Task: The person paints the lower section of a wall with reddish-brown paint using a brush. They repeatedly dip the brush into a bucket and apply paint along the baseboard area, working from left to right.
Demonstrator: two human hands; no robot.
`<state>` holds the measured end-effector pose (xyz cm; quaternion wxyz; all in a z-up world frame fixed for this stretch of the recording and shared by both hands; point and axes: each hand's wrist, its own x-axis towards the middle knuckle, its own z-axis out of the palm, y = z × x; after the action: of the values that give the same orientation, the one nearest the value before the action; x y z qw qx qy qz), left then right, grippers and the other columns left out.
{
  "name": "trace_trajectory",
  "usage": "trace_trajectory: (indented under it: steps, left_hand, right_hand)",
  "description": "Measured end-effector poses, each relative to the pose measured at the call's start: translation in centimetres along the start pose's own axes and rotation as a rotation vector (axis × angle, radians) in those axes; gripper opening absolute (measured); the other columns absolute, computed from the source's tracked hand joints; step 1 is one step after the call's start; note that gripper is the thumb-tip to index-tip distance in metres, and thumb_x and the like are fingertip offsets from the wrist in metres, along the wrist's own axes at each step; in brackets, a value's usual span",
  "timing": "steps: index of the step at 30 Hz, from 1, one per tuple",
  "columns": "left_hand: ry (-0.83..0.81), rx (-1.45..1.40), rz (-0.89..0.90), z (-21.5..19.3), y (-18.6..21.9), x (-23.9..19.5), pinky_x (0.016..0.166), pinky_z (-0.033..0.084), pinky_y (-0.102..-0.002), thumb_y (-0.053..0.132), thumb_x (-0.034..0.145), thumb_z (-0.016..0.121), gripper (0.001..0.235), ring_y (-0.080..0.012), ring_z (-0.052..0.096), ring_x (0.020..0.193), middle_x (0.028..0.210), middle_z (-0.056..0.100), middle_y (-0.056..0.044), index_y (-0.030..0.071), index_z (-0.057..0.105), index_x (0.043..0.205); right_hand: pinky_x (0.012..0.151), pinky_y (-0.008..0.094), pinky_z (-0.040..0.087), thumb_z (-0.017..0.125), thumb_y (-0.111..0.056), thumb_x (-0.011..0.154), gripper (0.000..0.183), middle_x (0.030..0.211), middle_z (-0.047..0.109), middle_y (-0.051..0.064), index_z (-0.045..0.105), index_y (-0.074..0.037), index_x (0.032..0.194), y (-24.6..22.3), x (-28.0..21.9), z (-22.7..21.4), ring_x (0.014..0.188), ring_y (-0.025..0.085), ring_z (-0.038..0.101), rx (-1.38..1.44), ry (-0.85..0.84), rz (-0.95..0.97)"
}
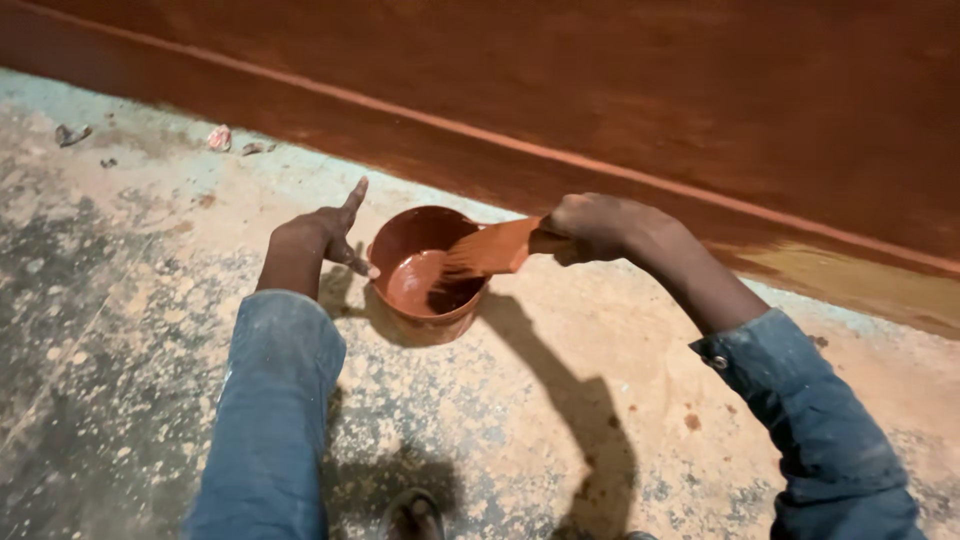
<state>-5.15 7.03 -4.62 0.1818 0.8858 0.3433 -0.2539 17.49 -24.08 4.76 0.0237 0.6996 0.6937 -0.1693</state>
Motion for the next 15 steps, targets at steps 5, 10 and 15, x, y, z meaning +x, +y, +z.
trace_trajectory:
  steps: [5, 10, 15]
  left_hand:
    - [0.026, 0.097, -0.007, -0.3, 1.8, 0.0, 0.116, 0.044, -0.052, 0.041, 0.06, 0.099, 0.16, -0.0384, 0.048, 0.143, 0.156, 0.049, -0.018, 0.037, -0.023, 0.163]
    - [0.05, 0.094, -0.001, -0.8, 4.3, -0.3, 0.115, 0.044, -0.052, 0.041, 0.066, 0.097, 0.151, -0.0368, 0.049, 0.142, 0.154, 0.051, -0.016, 0.038, -0.019, 0.163]
    - [0.039, 0.08, -0.007, -1.3, 8.0, -2.3, 0.112, 0.05, -0.05, 0.041, 0.069, 0.093, 0.146, -0.036, 0.057, 0.137, 0.149, 0.057, -0.016, 0.04, -0.016, 0.166]
  right_hand:
    - [0.055, 0.04, 0.055, 0.055, -0.045, 0.101, 0.043, 0.075, 0.072, 0.012, 0.064, -0.002, 0.096, 1.2, 0.8, 2.0, 0.06, 0.022, 0.068, 0.344, -0.206, 0.212]
    - [0.049, 0.031, 0.05, 0.052, -0.049, 0.102, 0.049, 0.072, 0.07, 0.007, 0.07, -0.005, 0.09, 3.1, 0.5, 3.8, 0.055, 0.013, 0.061, 0.557, -0.241, 0.303]
    - [0.047, 0.032, 0.044, 0.052, -0.048, 0.101, 0.043, 0.071, 0.063, 0.001, 0.066, -0.008, 0.093, 5.9, -1.8, 5.0, 0.057, 0.011, 0.054, 0.813, -0.203, 0.309]
